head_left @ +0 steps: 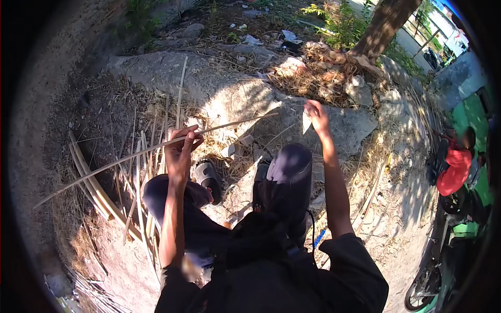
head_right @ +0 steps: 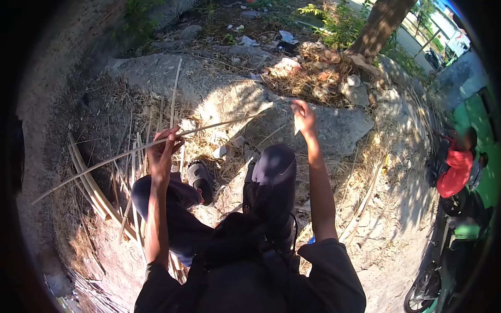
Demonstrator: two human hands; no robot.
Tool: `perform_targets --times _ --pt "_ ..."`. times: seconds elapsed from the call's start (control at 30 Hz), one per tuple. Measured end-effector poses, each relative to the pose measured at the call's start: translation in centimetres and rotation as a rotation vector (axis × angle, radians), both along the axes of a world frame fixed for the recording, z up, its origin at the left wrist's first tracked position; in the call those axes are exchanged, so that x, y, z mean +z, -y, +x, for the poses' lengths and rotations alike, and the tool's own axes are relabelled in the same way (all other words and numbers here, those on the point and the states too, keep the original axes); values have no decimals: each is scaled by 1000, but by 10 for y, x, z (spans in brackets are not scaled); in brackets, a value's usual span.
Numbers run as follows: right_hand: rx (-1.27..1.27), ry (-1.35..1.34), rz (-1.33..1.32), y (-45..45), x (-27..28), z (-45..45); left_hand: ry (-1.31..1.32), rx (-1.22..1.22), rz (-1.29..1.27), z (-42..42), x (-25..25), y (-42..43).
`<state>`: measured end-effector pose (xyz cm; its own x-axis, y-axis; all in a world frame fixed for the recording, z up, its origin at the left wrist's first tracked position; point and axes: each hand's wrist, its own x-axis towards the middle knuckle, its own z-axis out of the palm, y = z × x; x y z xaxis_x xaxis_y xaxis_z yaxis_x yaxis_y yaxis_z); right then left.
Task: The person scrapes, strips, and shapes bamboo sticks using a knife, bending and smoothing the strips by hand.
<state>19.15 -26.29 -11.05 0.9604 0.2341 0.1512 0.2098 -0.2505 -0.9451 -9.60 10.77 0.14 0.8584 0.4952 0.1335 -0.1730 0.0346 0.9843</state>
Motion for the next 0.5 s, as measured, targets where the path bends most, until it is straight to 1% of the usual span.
perform_targets --times 0.03,0.07,0.1,0.13,0.17,0.2,0.23,0.27,0.3,0.37,0.4,0.47,0.5 --pt "-88 19 13 28 -50 3 -7 -1 6 2 -5 2" --pt "-139 -23 -174 61 -108 -5 -1 0 -17 2 -7 6" --pt "-184 -62 -360 87 -147 -26 4 -7 4 2 -11 8" --pt "-299 -262 -559 88 -143 -63 -17 4 16 3 -14 8" --pt "-269 -390 -594 110 -190 -88 -39 19 30 3 -17 8" --pt "-258 -327 -767 110 -196 -126 -49 29 24 4 -20 7" --pt "-207 -458 -734 124 -233 -149 -82 17 24 4 -22 5" --pt "-205 -438 -804 128 -251 -176 -118 3 24 4 -25 4" --pt "-205 -419 -874 126 -262 -201 -132 9 19 3 -28 2" --pt "-277 -388 -814 111 -256 -242 -157 5 43 6 -34 -4" --pt "-274 -393 -819 112 -267 -248 -181 35 46 7 -33 -5" --pt "-286 -516 -814 112 -311 -253 -188 38 67 10 -35 -5" --pt "-277 -518 -819 114 -332 -259 -191 42 89 10 -36 -5"
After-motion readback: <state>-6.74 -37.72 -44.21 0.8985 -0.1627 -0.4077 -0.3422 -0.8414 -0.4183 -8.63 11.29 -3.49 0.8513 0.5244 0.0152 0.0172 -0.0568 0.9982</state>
